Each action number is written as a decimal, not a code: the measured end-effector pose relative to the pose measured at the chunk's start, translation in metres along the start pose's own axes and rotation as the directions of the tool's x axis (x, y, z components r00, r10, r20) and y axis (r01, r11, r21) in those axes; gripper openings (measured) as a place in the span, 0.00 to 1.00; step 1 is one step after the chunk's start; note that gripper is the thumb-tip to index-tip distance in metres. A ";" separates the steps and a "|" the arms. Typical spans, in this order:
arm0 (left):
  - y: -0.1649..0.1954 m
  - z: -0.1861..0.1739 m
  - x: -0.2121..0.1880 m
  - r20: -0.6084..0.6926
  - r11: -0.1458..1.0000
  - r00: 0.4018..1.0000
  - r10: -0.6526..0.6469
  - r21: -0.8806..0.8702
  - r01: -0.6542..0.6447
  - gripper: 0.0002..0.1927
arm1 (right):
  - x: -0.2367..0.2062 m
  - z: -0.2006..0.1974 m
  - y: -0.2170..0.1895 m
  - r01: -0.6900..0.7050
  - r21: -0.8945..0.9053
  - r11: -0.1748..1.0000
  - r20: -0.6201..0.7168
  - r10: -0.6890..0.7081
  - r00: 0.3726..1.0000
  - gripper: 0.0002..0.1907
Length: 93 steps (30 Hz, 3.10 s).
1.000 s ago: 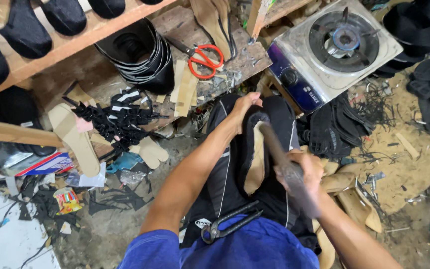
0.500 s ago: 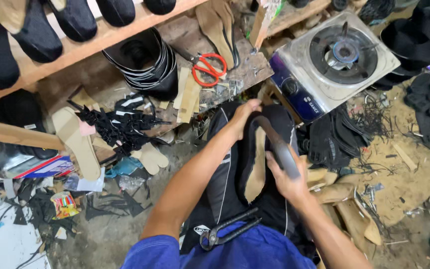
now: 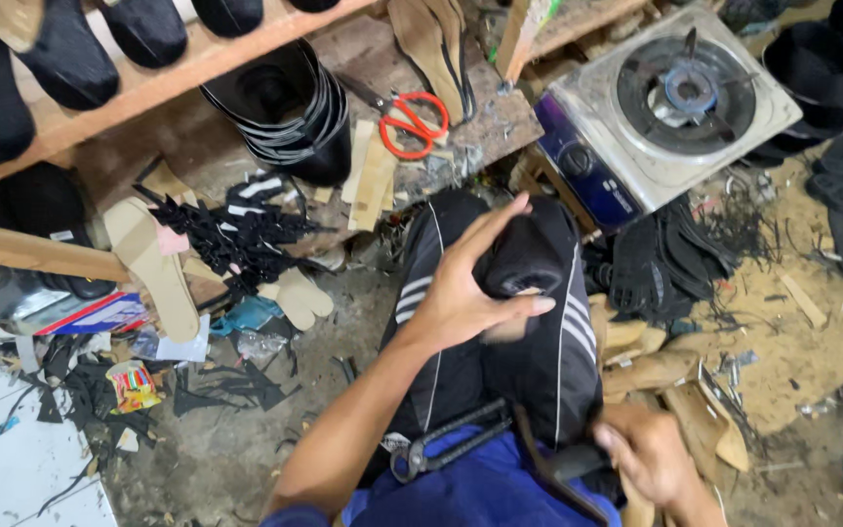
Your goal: The person holds a black fabric flat shoe fitted on a wooden last on their lap and repeatedly hammers the sole edge to set it, turning the shoe to work around the toe and sides. They press and smooth the insole by hand and reposition the shoe between hammering passes.
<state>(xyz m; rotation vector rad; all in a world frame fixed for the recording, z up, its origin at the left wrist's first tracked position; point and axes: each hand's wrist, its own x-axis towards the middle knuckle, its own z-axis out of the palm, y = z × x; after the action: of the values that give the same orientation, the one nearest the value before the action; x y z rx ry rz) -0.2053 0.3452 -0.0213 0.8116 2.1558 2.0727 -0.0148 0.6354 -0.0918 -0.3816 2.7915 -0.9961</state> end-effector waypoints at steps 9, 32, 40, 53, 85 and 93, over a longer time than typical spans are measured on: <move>0.042 -0.007 -0.011 0.057 0.960 0.960 0.274 0.048 -0.277 0.60 | 0.075 -0.040 -0.095 -0.003 0.157 0.988 -0.534 0.087 0.841 0.19; -0.020 0.020 -0.055 -0.469 0.862 0.867 -0.168 -0.497 -0.101 0.56 | 0.106 -0.035 -0.109 0.292 0.953 0.081 -0.292 0.501 0.814 0.33; -0.025 -0.033 -0.006 -0.565 0.680 0.676 -0.473 -0.722 -0.127 0.27 | 0.081 0.034 -0.121 -0.002 0.715 0.699 0.084 -0.084 0.993 0.17; -0.043 -0.039 0.030 -0.384 0.982 0.920 -0.084 -0.189 0.011 0.20 | 0.076 0.069 -0.121 0.132 0.368 0.920 0.281 -0.246 0.928 0.13; -0.020 0.035 -0.062 -0.177 0.926 0.938 -0.299 -0.290 0.241 0.48 | 0.105 0.070 -0.089 -0.086 0.754 0.651 -0.166 0.316 0.934 0.20; -0.014 0.009 -0.079 -0.234 0.729 0.759 -0.608 -0.542 0.417 0.47 | 0.086 0.056 -0.120 -0.168 0.720 0.673 0.019 0.223 0.975 0.34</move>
<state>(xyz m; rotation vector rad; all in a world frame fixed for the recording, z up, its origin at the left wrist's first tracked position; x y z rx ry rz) -0.1380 0.3232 -0.0612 -0.2881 1.6040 2.3771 -0.0616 0.4872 -0.0634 0.0721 2.1538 -1.9356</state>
